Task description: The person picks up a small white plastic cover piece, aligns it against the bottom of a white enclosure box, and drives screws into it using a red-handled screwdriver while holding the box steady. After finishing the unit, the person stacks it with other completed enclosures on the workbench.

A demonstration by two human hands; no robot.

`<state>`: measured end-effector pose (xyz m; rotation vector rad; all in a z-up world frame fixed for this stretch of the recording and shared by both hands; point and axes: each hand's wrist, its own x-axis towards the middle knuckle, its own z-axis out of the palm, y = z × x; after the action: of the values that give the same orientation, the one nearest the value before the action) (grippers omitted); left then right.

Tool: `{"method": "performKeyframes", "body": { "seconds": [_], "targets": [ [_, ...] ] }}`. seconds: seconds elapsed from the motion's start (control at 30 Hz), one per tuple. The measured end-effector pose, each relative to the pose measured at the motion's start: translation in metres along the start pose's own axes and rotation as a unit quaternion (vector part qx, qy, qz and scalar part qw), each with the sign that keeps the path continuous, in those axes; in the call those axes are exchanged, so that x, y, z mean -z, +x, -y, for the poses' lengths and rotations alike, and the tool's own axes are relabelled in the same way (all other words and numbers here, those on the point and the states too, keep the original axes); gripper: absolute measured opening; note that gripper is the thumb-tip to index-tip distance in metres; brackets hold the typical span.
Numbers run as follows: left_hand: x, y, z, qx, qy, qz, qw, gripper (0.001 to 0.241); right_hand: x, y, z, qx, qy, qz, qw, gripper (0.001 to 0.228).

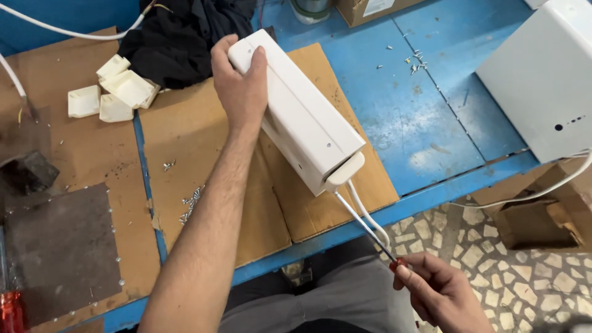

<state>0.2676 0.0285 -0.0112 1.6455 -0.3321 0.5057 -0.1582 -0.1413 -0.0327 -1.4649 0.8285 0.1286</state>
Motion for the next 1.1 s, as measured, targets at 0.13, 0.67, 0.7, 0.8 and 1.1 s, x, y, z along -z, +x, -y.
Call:
{"method": "performKeyframes", "body": {
  "seconds": [0.13, 0.67, 0.7, 0.8, 1.1],
  "targets": [
    [0.002, 0.001, -0.003, -0.013, 0.027, -0.009, 1.0, 0.046, 0.011, 0.002, 0.003, -0.009, -0.1, 0.026, 0.995, 0.03],
    [0.005, -0.002, 0.006, 0.034, 0.004, -0.032, 0.999, 0.049, 0.046, 0.027, -0.083, 0.078, 0.032, -0.095, 0.992, 0.034],
    [0.007, -0.003, 0.006, 0.031, 0.002, -0.031, 0.999, 0.049, 0.05, 0.034, -0.093, 0.081, 0.034, -0.097, 0.991, 0.034],
    [0.003, -0.002, 0.009, 0.08, -0.026, -0.012, 0.996, 0.053, 0.035, 0.047, -0.049, 0.121, 0.104, -0.101, 0.982, 0.035],
    [0.011, 0.001, 0.015, 0.072, -0.055, -0.038, 0.995, 0.052, -0.109, 0.046, 0.117, 0.448, -0.083, -0.189, 0.87, 0.072]
  ]
}}
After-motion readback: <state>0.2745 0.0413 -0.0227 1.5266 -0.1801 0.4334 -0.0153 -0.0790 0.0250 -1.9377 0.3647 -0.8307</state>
